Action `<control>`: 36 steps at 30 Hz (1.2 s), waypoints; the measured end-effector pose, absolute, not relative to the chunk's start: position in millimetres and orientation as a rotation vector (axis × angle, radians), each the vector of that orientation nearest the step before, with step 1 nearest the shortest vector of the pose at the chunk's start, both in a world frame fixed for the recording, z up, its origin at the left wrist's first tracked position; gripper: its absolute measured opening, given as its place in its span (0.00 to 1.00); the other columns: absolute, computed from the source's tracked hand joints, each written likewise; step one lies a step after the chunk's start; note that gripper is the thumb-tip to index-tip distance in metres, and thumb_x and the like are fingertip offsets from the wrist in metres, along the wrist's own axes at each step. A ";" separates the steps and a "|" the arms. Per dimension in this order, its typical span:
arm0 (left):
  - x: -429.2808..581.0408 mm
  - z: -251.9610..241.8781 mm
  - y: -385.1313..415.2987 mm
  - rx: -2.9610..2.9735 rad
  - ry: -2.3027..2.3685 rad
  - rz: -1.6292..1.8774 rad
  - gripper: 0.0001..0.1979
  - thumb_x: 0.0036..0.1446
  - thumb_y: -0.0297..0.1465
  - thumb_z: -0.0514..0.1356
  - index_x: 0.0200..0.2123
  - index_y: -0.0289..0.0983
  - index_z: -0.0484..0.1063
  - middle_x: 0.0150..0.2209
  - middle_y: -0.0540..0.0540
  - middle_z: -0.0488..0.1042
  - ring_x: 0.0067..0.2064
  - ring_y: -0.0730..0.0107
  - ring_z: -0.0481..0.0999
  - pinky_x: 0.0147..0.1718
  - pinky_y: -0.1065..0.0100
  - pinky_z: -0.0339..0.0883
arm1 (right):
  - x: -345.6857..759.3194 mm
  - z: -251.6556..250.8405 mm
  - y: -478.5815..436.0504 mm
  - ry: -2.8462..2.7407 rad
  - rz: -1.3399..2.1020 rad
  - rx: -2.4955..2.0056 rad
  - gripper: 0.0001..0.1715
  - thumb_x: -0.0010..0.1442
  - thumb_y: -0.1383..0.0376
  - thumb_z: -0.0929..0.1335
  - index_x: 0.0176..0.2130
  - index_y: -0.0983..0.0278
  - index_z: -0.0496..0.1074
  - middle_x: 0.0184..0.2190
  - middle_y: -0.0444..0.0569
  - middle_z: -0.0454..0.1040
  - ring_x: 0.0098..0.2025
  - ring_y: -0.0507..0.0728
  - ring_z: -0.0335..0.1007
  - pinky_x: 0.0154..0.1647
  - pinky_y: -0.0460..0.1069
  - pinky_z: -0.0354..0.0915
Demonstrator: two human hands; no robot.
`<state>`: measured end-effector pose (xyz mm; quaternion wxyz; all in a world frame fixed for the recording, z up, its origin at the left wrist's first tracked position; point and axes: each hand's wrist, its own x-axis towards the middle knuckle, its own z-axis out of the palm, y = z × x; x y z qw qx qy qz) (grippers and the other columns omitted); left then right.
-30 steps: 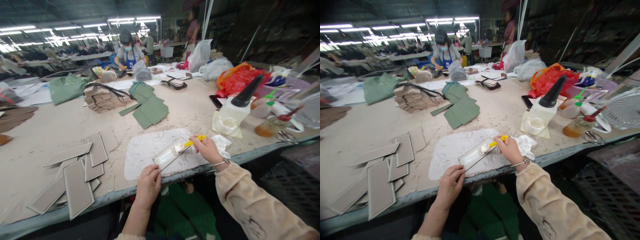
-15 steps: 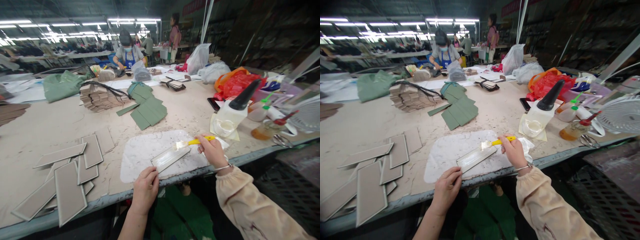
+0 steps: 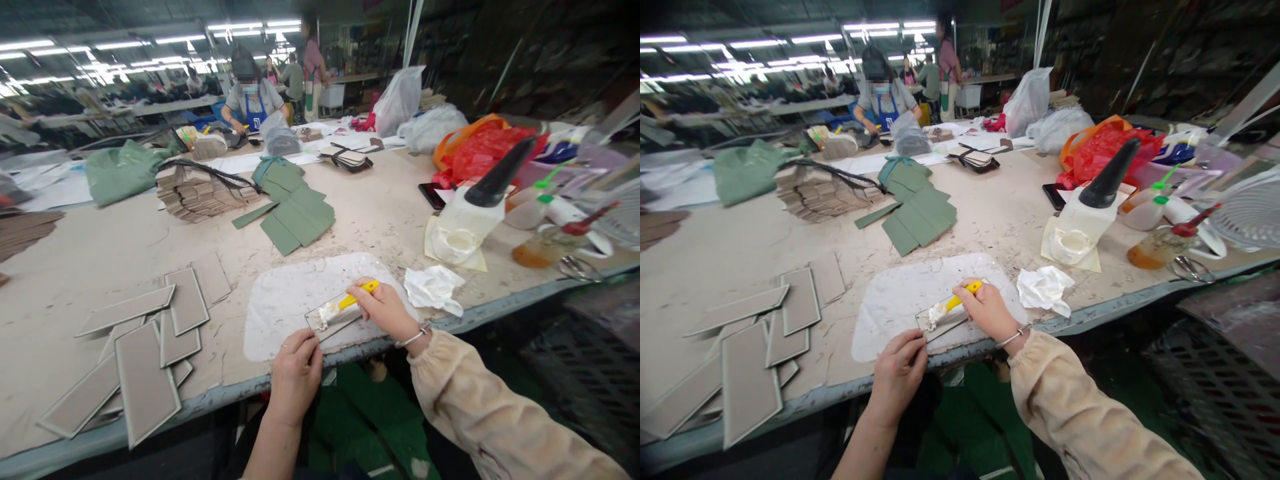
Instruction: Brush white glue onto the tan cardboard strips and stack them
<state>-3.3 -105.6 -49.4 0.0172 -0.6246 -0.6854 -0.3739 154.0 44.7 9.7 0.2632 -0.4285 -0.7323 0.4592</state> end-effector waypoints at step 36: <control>-3.5 -48.2 -101.0 -1.947 -2.177 -1.124 0.07 0.56 0.29 0.58 0.28 0.40 0.74 0.37 0.47 0.77 0.42 0.64 0.76 0.42 0.63 0.72 | 239.1 10.7 83.1 -1.914 0.816 -1.398 0.22 0.58 0.50 0.62 0.33 0.66 0.72 0.14 0.41 0.66 0.18 0.51 0.64 0.23 0.46 0.59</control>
